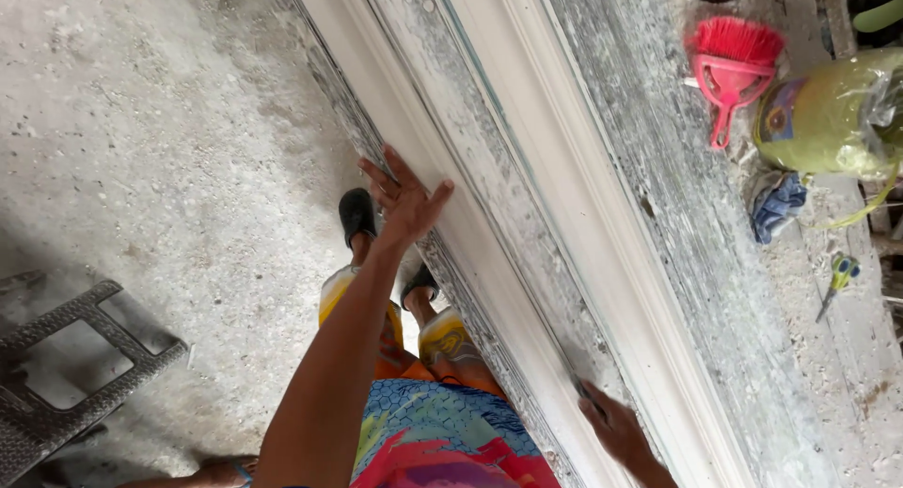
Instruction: The person uses a scraper to remove residue from the edges of long white plastic strips laid on a workbench. They hold the strips with one hand while scraping with the other, moving along the length of the material.
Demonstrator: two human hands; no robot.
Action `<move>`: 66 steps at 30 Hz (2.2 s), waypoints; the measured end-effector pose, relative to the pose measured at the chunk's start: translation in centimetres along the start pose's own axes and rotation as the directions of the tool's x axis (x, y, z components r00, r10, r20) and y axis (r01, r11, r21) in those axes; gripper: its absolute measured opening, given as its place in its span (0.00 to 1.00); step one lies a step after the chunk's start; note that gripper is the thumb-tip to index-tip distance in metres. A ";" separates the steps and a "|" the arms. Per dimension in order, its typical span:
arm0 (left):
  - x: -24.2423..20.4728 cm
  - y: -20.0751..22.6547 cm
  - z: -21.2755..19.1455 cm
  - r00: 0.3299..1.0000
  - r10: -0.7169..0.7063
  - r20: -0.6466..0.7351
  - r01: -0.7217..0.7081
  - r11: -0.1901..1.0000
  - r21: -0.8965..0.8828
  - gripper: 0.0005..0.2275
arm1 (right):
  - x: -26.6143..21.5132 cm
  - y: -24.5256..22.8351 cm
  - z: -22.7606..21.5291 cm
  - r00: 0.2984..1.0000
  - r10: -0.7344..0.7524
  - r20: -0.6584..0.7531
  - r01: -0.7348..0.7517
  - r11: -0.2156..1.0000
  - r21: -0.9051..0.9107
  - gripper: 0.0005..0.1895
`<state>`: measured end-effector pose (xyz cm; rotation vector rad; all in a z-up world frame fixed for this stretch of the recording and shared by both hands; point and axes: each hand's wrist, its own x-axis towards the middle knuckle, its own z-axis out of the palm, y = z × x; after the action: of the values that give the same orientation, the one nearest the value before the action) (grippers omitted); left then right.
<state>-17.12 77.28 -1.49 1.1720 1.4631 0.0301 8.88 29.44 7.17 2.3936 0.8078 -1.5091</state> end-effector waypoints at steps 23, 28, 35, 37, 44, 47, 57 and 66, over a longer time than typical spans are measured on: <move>3.5 -5.3 3.6 0.970 0.219 -0.106 -0.198 0.964 0.177 0.60 | 7.3 -41.1 -14.3 0.960 -0.262 0.095 0.252 0.962 0.107 0.35; 1.5 -2.2 1.7 1.000 0.029 0.011 -0.030 0.996 0.084 0.58 | 7.8 -23.9 -9.2 0.896 -0.443 0.023 0.443 0.897 0.001 0.34; 1.4 -2.0 1.5 0.998 0.035 0.047 -0.037 0.998 0.060 0.57 | 12.4 -46.1 -15.1 0.957 -0.286 0.047 0.281 0.955 0.097 0.33; 1.2 -1.9 1.3 0.998 0.026 0.064 -0.032 0.996 0.084 0.57 | 15.8 -52.3 -16.9 0.936 -0.353 0.017 0.352 0.935 0.041 0.33; 0.6 -1.4 0.8 0.996 0.029 0.083 -0.034 0.997 0.062 0.58 | 18.9 -58.9 -19.5 0.873 -0.486 0.023 0.470 0.854 0.221 0.36; 1.2 -2.5 1.5 0.987 0.136 -0.079 -0.128 0.986 0.102 0.56 | 13.9 -52.9 -17.7 0.907 -0.421 0.022 0.408 0.889 0.209 0.34; 14.1 6.1 -15.4 0.941 0.132 -0.310 -0.067 0.975 0.212 0.54 | 7.4 -26.7 -8.5 0.999 0.007 0.043 -0.002 0.993 -0.115 0.33; 14.7 6.1 -14.3 0.996 0.045 -0.072 -0.034 0.988 0.150 0.60 | 14.6 -60.2 -18.3 0.965 -0.260 0.027 0.258 0.964 0.060 0.30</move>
<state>-21.08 98.10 -4.24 1.3339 1.5286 -0.0079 -4.85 92.51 9.80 2.3680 1.1219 -1.6825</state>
